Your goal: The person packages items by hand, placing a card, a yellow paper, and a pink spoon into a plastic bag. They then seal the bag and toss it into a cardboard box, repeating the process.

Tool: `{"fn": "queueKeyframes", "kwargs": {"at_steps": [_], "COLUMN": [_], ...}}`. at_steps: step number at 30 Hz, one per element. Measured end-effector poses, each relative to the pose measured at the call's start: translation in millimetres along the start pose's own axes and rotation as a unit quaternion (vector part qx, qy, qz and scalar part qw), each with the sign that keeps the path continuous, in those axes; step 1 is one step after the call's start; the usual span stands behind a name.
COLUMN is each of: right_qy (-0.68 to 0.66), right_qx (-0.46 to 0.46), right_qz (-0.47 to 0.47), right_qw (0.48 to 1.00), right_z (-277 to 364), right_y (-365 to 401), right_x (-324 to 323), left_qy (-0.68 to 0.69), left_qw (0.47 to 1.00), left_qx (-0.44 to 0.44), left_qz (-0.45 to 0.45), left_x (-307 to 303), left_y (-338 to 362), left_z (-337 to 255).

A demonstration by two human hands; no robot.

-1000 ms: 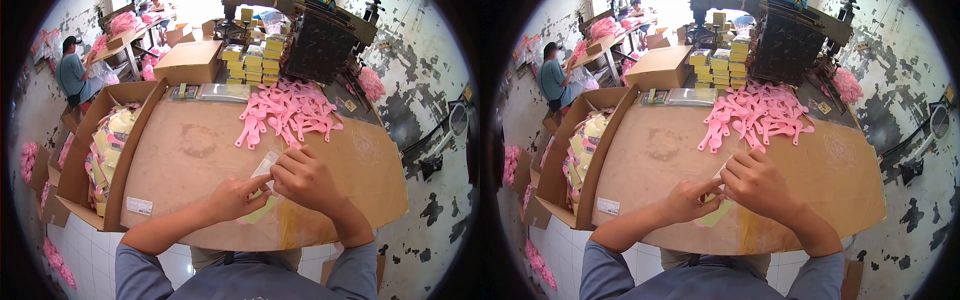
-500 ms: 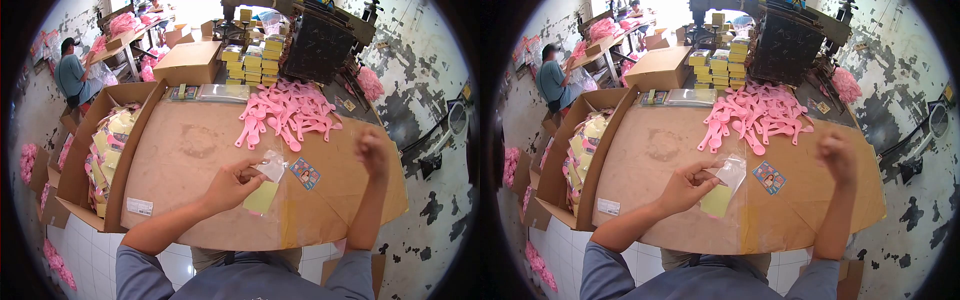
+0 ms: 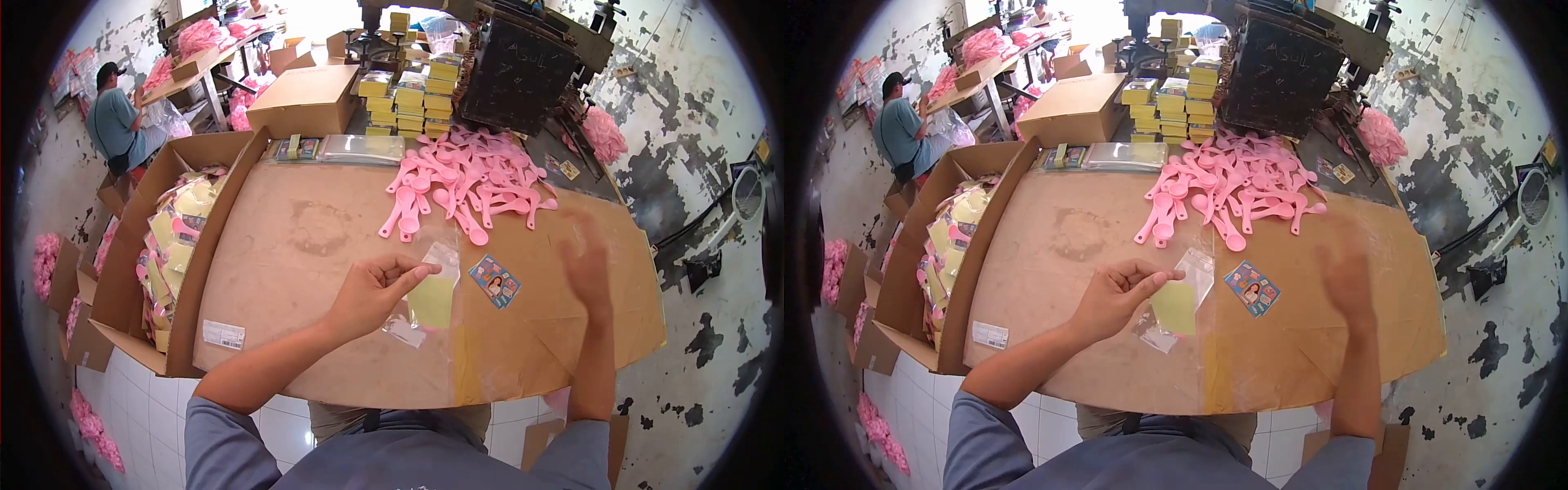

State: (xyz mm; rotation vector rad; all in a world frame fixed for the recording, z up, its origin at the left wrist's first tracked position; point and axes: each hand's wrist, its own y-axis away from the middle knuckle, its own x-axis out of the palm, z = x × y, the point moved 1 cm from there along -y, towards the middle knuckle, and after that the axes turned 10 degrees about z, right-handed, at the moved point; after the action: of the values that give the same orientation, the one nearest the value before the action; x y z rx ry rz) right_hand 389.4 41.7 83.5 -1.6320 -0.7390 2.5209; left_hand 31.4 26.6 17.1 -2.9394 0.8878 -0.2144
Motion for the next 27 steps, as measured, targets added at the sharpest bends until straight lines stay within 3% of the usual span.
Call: {"fn": "queueKeyframes", "kwargs": {"at_steps": [2,4,7,13,22,27], "right_qy": [-0.236,-0.287,-0.363,-0.572,-0.598,-0.61], "right_qx": [-0.025,-0.145,-0.09,-0.001,0.073,0.04], "right_qz": [0.2,0.196,0.265,0.256,0.223,0.218], "right_qw": [0.951,0.926,0.889,0.779,0.767,0.761], "right_z": [58,93,116,94,92,80], "right_y": [-2,-1,-2,2,9,11], "right_x": [18,48,69,102,103,110], "left_qy": [-0.024,-0.036,-0.039,0.019,-0.007,-0.06], "left_qw": [1.0,0.999,0.999,0.999,1.0,0.998], "left_qx": [-0.008,-0.005,-0.018,0.004,-0.01,0.026], "left_qz": [0.0,-0.004,-0.026,-0.033,-0.022,0.015], "left_x": [0,2,-3,-4,-1,-4], "left_y": [2,4,5,5,3,1], "left_z": [0,-2,3,-5,3,10]}}
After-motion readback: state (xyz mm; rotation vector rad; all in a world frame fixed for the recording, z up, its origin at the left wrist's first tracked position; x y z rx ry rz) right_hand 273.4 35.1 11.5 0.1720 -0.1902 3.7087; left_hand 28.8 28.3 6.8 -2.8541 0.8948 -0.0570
